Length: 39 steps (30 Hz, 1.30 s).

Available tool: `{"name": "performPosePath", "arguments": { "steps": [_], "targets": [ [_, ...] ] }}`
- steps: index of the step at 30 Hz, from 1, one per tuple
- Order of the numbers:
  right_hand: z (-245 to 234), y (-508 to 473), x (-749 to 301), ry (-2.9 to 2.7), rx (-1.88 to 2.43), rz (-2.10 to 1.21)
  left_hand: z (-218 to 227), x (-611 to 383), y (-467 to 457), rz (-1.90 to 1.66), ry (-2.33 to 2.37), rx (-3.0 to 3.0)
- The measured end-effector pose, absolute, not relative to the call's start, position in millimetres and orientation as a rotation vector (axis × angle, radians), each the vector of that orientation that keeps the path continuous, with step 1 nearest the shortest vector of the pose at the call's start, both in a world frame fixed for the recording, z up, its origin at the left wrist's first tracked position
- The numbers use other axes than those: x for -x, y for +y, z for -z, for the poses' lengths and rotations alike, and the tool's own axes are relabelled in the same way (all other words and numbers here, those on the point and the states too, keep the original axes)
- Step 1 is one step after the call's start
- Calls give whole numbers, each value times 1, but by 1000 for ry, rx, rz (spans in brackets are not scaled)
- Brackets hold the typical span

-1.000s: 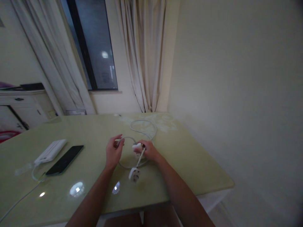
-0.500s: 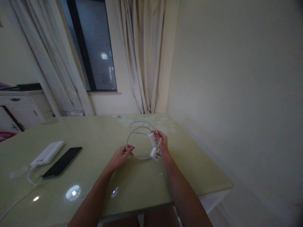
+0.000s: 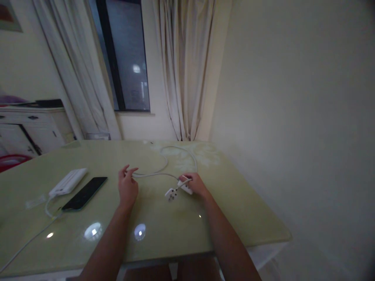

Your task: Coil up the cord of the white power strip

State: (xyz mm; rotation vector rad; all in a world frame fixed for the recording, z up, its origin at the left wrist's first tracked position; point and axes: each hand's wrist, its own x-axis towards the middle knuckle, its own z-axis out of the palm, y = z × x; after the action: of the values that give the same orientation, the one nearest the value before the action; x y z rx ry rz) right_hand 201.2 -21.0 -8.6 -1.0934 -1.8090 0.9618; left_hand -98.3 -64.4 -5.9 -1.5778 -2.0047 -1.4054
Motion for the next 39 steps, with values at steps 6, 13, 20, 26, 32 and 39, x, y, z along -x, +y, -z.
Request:
{"name": "performPosePath", "arguments": {
  "steps": [6, 13, 20, 26, 32, 39],
  "targets": [
    [21, -16, -201, -2001, 1223, -860, 15, 96, -65, 1004, -2159, 1629],
    [19, -18, -209, -2091, 1178, -879, 17, 75, -75, 716, -2429, 1492],
    [19, -16, -214, -2142, 1200, -682, 31, 78, -69, 616, -2507, 1542],
    [27, -13, -210, -2037, 1220, -698, 42, 84, -58, 578, -2474, 1815],
    [17, -9, -208, -1567, 1030, -805, 41, 93, -59, 586, -2493, 1712],
    [12, 0, -216, -1004, 1071, -758, 32, 82, -60, 756, -2186, 1714]
  ]
}}
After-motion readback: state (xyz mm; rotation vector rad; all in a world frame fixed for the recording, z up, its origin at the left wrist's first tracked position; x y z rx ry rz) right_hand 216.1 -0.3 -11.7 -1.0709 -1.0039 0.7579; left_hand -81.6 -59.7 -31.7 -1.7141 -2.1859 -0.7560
